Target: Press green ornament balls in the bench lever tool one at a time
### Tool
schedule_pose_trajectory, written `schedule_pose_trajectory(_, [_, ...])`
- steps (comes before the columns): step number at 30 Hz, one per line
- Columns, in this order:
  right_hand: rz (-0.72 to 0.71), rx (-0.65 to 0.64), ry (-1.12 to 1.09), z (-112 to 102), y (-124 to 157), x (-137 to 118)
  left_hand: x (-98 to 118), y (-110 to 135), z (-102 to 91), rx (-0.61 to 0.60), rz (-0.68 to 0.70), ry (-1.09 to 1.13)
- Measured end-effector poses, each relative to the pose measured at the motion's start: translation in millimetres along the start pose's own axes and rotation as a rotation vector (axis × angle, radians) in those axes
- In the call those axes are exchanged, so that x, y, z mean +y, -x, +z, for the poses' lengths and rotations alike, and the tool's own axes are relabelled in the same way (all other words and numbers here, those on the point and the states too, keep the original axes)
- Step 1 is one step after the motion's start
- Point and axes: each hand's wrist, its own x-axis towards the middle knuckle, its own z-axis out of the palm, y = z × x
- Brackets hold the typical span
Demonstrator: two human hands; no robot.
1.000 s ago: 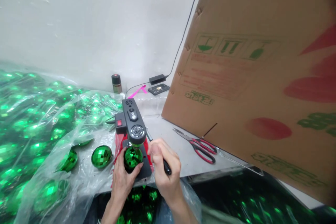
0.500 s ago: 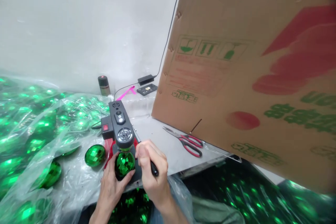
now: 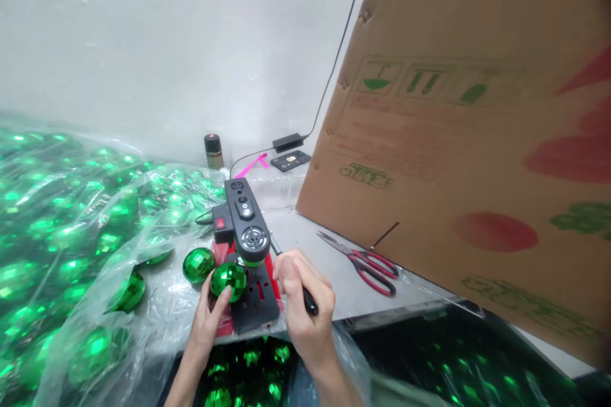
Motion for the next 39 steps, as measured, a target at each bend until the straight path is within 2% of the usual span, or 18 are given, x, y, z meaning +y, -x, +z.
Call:
schedule_pose_trajectory(4, [-0.002,-0.008,0.006,-0.1,-0.4,0.8,13.2,1.9,11.3,-0.088,-0.057,-0.041])
schedule_pose_trajectory(9, [-0.001,-0.007,0.008,-1.4,0.3,1.4,23.1,5.6,27.2,-0.049,0.092,-0.235])
schedule_pose_trajectory(12, [-0.016,-0.007,-0.005,-2.5,1.8,3.0,18.7,7.6,38.7,0.02,0.161,-0.265])
schedule_pose_trajectory(15, [-0.019,0.01,-0.006,-3.5,3.2,5.4,9.3,8.7,52.0,0.07,0.176,-0.24])
schedule_pose_trajectory(18, [-0.023,0.018,-0.004,-4.1,4.0,7.4,0.9,8.1,61.1,0.038,0.13,-0.163])
schedule_pose_trajectory(22, [-0.032,0.017,-0.004,-4.4,6.8,8.9,0.3,6.2,61.8,-0.011,0.076,-0.132])
schedule_pose_trajectory(27, [-0.032,0.052,0.025,-3.2,21.7,19.5,5.5,6.0,59.6,-0.015,0.047,-0.135])
schedule_pose_trajectory(33, [-0.065,0.106,-0.042,0.5,45.9,43.9,3.9,9.2,61.2,-0.006,0.07,-0.137])
schedule_pose_trajectory(39, [-0.014,0.143,-0.047,4.3,51.3,47.2,8.7,8.5,61.0,-0.022,0.079,-0.196])
